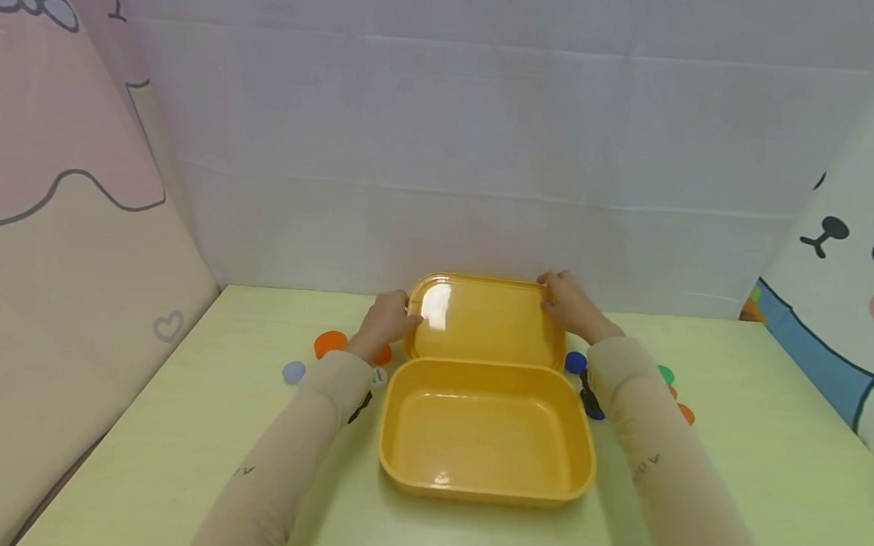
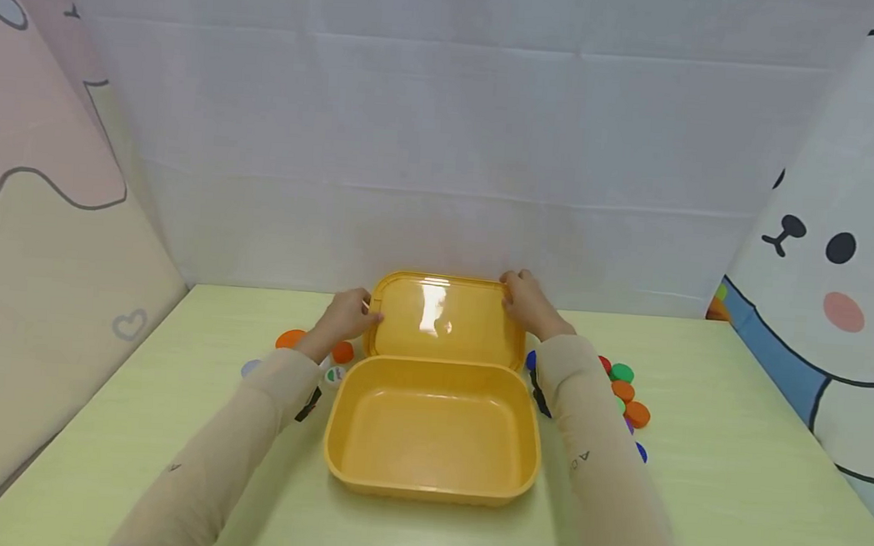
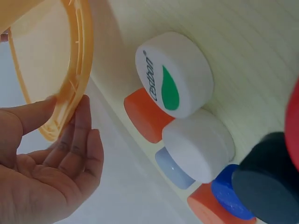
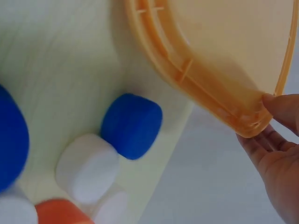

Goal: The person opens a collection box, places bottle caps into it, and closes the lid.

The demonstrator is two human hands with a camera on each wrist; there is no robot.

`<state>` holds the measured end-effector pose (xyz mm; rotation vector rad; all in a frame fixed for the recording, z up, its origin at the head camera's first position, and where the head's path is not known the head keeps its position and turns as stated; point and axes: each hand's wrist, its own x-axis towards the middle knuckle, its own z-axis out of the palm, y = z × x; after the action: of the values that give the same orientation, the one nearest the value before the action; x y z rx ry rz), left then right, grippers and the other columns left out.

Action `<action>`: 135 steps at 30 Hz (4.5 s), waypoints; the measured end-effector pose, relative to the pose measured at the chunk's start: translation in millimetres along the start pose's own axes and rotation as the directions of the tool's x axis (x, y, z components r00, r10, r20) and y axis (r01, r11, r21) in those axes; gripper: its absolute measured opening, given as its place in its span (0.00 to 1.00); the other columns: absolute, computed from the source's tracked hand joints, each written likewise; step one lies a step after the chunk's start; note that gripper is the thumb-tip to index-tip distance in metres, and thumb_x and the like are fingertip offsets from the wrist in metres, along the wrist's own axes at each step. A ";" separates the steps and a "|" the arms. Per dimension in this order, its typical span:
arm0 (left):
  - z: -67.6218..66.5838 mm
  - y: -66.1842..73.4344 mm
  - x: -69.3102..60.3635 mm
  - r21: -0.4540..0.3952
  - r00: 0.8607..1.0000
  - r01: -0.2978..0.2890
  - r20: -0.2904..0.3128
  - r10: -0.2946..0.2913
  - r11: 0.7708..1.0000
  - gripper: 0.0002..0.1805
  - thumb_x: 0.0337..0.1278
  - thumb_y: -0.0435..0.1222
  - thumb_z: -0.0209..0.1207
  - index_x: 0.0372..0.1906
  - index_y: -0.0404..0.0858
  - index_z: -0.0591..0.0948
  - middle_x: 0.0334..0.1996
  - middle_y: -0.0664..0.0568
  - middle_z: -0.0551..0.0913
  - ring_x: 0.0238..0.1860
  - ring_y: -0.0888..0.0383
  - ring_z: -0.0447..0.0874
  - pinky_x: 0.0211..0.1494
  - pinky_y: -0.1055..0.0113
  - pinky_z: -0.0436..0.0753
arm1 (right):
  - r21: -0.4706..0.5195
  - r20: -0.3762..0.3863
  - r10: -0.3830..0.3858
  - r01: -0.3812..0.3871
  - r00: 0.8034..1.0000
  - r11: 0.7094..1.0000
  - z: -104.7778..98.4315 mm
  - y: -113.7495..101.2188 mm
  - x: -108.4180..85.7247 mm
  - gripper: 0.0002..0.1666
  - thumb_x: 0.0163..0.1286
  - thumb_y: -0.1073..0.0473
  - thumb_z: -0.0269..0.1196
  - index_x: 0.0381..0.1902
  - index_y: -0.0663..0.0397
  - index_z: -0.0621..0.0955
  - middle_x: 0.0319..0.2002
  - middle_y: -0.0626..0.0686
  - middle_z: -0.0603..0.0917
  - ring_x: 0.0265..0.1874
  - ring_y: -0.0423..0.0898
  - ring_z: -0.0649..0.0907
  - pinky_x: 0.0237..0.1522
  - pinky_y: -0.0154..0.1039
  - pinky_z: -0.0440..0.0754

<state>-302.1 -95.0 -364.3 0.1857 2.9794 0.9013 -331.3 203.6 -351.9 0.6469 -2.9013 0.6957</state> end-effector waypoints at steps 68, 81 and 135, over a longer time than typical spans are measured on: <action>-1.0 13.3 -107.6 0.447 0.929 -0.220 -0.175 0.326 0.867 0.20 0.56 0.44 0.57 0.48 0.34 0.77 0.40 0.42 0.83 0.37 0.44 0.80 0.45 0.53 0.77 | -0.416 -0.071 -0.135 0.094 0.988 0.905 -20.6 -7.2 -121.1 0.19 0.58 0.55 0.61 0.42 0.63 0.78 0.43 0.61 0.80 0.40 0.57 0.77 0.41 0.54 0.77; 16.7 12.8 -141.0 0.537 0.932 -0.158 -0.197 0.305 0.829 0.23 0.53 0.46 0.60 0.48 0.34 0.75 0.39 0.43 0.82 0.42 0.43 0.77 0.48 0.51 0.72 | -0.423 -0.045 -0.127 0.096 0.991 0.901 -6.7 4.7 -148.2 0.13 0.55 0.56 0.64 0.35 0.59 0.80 0.37 0.56 0.81 0.37 0.54 0.77 0.37 0.50 0.77; 33.6 9.5 -147.9 0.496 0.962 -0.091 -0.181 0.206 0.863 0.21 0.62 0.33 0.47 0.59 0.30 0.67 0.44 0.41 0.79 0.45 0.43 0.73 0.55 0.50 0.68 | -0.569 -0.098 -0.396 0.275 0.913 0.775 -20.4 -35.2 -142.9 0.19 0.48 0.52 0.70 0.33 0.58 0.78 0.38 0.57 0.79 0.39 0.54 0.77 0.39 0.50 0.78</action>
<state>-152.4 -86.5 -388.9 0.3474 3.3925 0.1592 -187.1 239.0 -345.0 0.9048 -2.4876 -0.1126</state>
